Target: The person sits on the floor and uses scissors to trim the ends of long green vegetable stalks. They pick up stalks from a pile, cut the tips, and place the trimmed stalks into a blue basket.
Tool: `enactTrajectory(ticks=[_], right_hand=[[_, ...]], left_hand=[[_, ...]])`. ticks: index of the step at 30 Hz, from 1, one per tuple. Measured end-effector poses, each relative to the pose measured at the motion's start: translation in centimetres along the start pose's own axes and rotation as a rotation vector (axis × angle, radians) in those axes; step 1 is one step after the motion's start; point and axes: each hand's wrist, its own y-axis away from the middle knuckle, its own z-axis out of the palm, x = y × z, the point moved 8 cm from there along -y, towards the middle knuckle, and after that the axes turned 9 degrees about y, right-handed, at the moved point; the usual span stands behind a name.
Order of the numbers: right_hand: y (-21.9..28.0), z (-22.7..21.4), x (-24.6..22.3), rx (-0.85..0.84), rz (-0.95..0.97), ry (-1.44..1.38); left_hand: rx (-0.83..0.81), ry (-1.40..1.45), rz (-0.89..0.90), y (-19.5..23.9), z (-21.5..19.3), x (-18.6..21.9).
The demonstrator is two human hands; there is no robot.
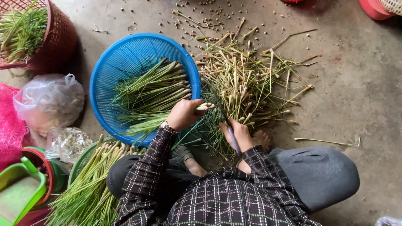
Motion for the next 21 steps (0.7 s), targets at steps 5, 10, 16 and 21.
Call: enactTrajectory(ticks=[5,10,16,21], right_hand=[[0.1,-0.9,-1.6,0.14,-0.033,-0.198],[0.2,-0.5,-1.3,0.082,0.042,-0.303],[0.9,-3.0,-2.7,0.227,-0.025,0.107],[-0.6,-1.7,2.2,0.027,0.283,0.233]], left_hand=[[-0.146,0.211,-0.026,1.3,0.1,3.1],[-0.255,0.358,0.011,0.9,2.4,2.0],[0.235,-0.749,0.078,-2.5,-0.5,-9.5],[0.193,-0.357,-0.302,-6.3,2.0,-26.4]])
